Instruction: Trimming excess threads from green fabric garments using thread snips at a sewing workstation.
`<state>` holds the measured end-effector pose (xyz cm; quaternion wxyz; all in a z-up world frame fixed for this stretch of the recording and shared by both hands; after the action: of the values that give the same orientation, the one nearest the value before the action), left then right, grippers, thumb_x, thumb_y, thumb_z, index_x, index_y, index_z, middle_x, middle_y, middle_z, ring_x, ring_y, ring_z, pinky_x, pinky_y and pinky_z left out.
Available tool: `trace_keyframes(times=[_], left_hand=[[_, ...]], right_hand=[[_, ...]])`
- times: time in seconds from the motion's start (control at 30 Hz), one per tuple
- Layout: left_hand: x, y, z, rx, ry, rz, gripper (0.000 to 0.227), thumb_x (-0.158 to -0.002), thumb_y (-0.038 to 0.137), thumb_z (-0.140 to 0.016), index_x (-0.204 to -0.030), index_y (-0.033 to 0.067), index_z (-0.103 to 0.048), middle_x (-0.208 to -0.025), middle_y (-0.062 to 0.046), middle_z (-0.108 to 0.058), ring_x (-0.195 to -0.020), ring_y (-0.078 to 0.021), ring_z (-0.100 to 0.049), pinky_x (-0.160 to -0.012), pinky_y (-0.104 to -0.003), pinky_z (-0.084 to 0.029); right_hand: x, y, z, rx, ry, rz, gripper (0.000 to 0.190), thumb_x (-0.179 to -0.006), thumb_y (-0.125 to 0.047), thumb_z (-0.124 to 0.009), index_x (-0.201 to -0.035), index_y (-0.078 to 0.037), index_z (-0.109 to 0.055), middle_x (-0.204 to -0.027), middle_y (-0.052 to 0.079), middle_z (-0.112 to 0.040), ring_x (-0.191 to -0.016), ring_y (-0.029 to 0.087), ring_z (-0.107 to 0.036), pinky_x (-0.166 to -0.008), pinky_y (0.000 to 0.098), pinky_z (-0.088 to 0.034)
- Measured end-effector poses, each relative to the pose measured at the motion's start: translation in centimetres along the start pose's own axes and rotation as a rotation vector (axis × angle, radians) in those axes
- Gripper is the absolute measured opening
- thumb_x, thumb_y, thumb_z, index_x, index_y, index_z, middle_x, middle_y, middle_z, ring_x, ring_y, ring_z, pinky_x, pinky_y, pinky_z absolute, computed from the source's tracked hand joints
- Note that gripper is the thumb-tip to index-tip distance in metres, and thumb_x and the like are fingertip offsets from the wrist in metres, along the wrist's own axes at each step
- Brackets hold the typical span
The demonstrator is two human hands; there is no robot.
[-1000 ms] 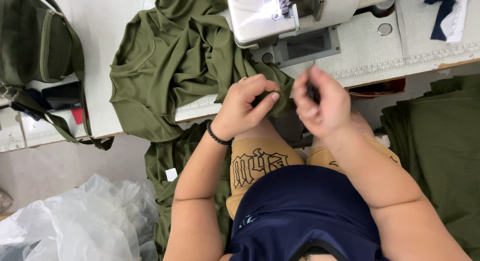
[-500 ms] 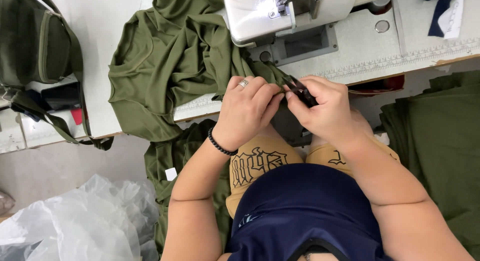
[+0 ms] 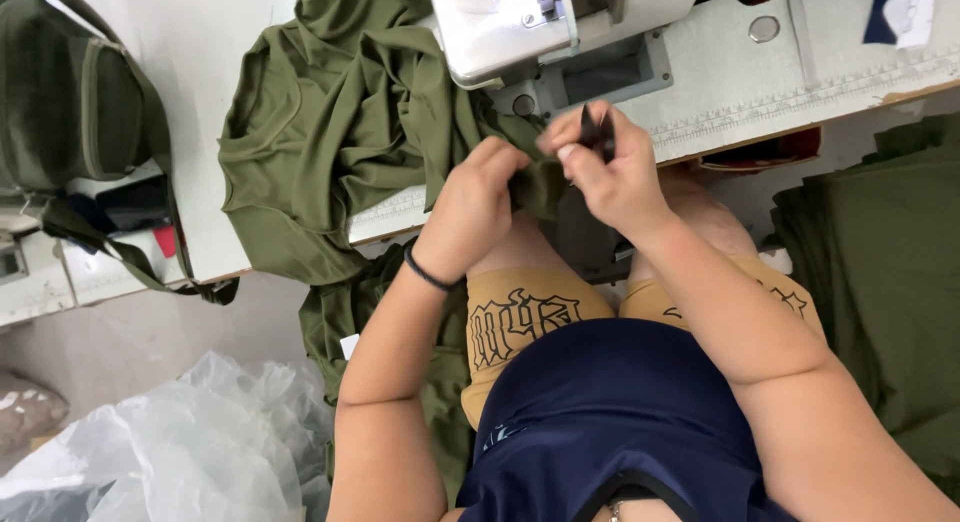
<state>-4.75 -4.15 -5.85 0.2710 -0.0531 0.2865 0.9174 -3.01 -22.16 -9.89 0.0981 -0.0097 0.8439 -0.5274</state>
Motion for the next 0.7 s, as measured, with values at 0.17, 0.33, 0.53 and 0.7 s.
trace_keyframes(times=[0.17,0.33,0.53,0.7], left_hand=[[-1.4,-0.4,0.1,0.22,0.106,0.005,0.012,-0.094,0.0,-0.054,-0.092,0.0071,-0.063,-0.083,-0.014,-0.055,-0.083,-0.0471,-0.061,-0.071,-0.048,-0.051],[-0.3,0.6,0.7,-0.646,0.183,-0.387,0.034,-0.112,0.029,-0.052,-0.138,0.0102,-0.064,-0.084,0.001,-0.05,-0.059,-0.0164,-0.047,-0.05,-0.032,-0.038],[-0.6,0.7,2.8,-0.631,0.226,-0.367,0.02,-0.09,0.014,-0.049,-0.071,0.0137,-0.041,-0.078,-0.003,-0.036,-0.061,-0.0222,-0.034,-0.061,-0.037,-0.022],[-1.5,0.4,2.7,-0.543,0.253,-0.362,0.013,-0.094,0.019,-0.051,-0.082,0.0136,-0.053,-0.082,-0.002,-0.04,-0.066,-0.0227,-0.042,-0.058,-0.035,-0.037]], right_hand=[[-1.7,0.7,-0.6,0.013,-0.224,0.133,0.005,-0.1,0.004,-0.052,-0.101,0.005,-0.057,-0.075,0.024,-0.067,-0.042,0.018,-0.059,-0.035,0.026,-0.041],[-3.1,-1.9,1.3,-0.017,-0.291,-0.04,0.019,-0.102,-0.001,-0.04,-0.095,-0.014,-0.051,-0.065,-0.001,-0.041,-0.05,0.011,-0.038,-0.045,0.0224,-0.034],[-2.5,-2.3,2.1,-0.201,-0.105,-0.152,0.022,-0.097,0.001,-0.042,-0.089,-0.014,-0.056,-0.06,0.001,-0.037,-0.045,0.012,-0.034,-0.038,0.024,-0.024],[-2.7,-2.0,2.4,0.395,-0.158,0.108,0.011,-0.096,-0.003,-0.054,-0.095,-0.011,-0.061,-0.061,0.004,-0.046,-0.056,0.023,-0.05,-0.048,0.0328,-0.039]])
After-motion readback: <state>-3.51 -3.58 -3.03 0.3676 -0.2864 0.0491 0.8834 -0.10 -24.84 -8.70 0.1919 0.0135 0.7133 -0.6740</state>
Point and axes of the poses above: each hand's wrist, its own x-axis away from the middle knuckle, its own z-axis out of the back of the hand, y = z × x, the point moved 1 cm from there along -x, towards the middle knuckle
